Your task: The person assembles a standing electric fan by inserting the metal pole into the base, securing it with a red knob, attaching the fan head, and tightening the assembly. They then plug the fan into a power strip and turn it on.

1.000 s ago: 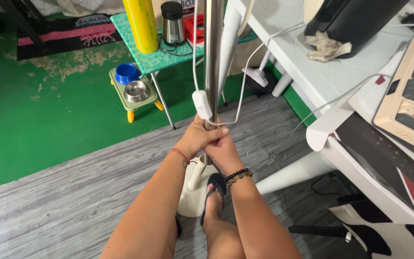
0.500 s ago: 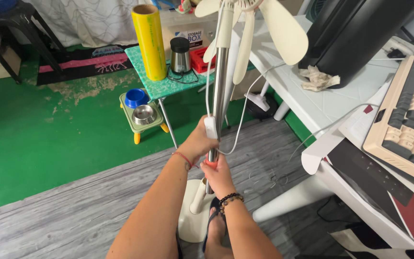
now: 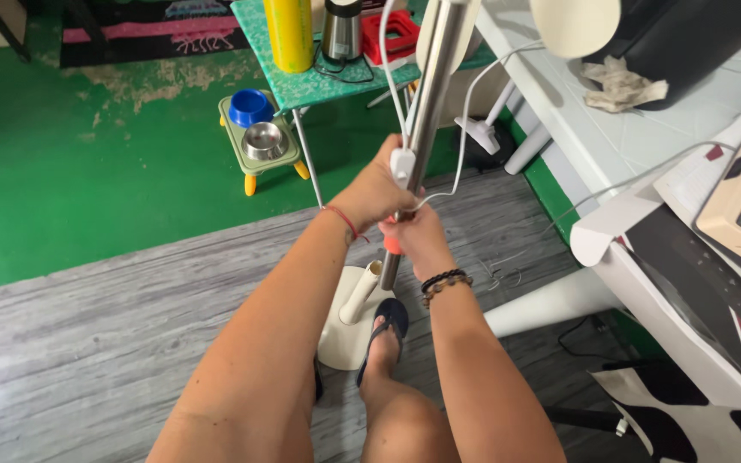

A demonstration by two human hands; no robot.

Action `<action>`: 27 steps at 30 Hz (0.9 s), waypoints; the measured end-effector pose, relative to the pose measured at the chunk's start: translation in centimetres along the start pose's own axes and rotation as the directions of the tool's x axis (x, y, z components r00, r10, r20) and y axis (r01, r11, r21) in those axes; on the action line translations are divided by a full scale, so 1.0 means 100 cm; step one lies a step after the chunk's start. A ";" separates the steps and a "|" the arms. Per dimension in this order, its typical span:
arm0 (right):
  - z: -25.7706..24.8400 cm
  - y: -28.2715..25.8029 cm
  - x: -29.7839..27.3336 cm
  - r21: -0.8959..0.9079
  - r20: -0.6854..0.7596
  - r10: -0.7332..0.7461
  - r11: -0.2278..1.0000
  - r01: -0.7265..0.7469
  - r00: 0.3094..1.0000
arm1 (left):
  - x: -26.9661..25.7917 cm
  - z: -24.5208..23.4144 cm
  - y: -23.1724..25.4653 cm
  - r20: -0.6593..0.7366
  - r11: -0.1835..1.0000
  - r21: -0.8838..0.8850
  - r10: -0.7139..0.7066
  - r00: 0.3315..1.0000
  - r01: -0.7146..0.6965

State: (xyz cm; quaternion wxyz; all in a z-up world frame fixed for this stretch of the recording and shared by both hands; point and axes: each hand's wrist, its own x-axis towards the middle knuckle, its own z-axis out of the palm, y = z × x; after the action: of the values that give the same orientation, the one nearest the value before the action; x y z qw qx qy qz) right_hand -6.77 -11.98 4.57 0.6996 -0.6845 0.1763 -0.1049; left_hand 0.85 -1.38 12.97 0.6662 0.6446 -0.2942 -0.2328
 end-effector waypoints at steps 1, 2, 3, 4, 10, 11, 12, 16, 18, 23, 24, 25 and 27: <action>0.000 -0.004 -0.001 0.010 -0.005 0.021 1.000 -0.021 1.000 | -0.005 0.003 0.000 -0.005 1.000 0.004 0.016 1.000 -0.016; 0.000 -0.006 -0.002 0.021 -0.010 0.043 0.999 -0.043 0.999 | -0.008 0.005 -0.001 -0.006 1.000 -0.029 -0.005 1.000 0.005; 0.000 -0.008 -0.003 0.031 -0.016 0.065 0.997 -0.065 0.998 | -0.009 0.007 -0.001 -0.006 0.998 -0.063 -0.026 1.000 0.025; 0.001 -0.009 -0.002 0.052 -0.010 0.042 0.998 -0.042 0.999 | -0.009 0.007 -0.001 -0.003 0.995 -0.094 -0.045 0.999 0.045; -0.002 0.002 0.012 0.144 0.121 -0.081 0.988 0.063 0.989 | -0.004 -0.005 0.000 0.022 0.996 -0.079 -0.029 0.999 0.031; -0.004 0.006 0.015 0.134 0.141 -0.068 0.990 0.049 0.988 | -0.004 -0.007 0.000 0.027 0.997 -0.078 -0.014 1.000 0.016; -0.005 0.009 0.018 0.123 0.159 -0.056 0.992 0.036 0.986 | -0.004 -0.008 -0.001 0.033 0.997 -0.078 0.004 0.999 -0.001; 0.002 0.021 0.026 0.205 0.178 -0.107 0.976 0.070 0.978 | -0.005 -0.012 -0.005 0.000 0.999 0.037 0.035 0.999 -0.035; 0.007 0.025 0.026 0.235 0.157 -0.115 0.969 0.076 0.981 | -0.005 -0.013 -0.008 0.009 0.992 0.091 0.087 0.996 -0.087; 0.000 0.028 0.021 0.225 0.118 -0.079 0.973 0.051 0.990 | -0.002 -0.005 -0.014 0.026 0.993 0.095 0.066 0.997 -0.068; -0.002 0.029 0.020 0.213 0.107 -0.081 0.976 0.056 0.991 | -0.002 -0.003 -0.016 0.022 0.987 0.121 0.103 0.994 -0.105; -0.004 0.030 0.019 0.227 0.126 -0.096 0.972 0.065 0.987 | -0.002 -0.002 -0.016 0.018 0.979 0.146 0.140 0.990 -0.141; -0.009 0.032 0.019 0.252 0.165 -0.127 0.964 0.083 0.978 | -0.002 0.001 -0.017 0.034 0.993 0.080 0.090 0.995 -0.093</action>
State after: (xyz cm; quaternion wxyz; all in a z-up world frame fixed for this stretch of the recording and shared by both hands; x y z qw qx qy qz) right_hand -5.67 -13.41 1.18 0.7849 -0.6083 0.0615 -0.1008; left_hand 0.74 -1.40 11.27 0.6448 0.6533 -0.3427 -0.1998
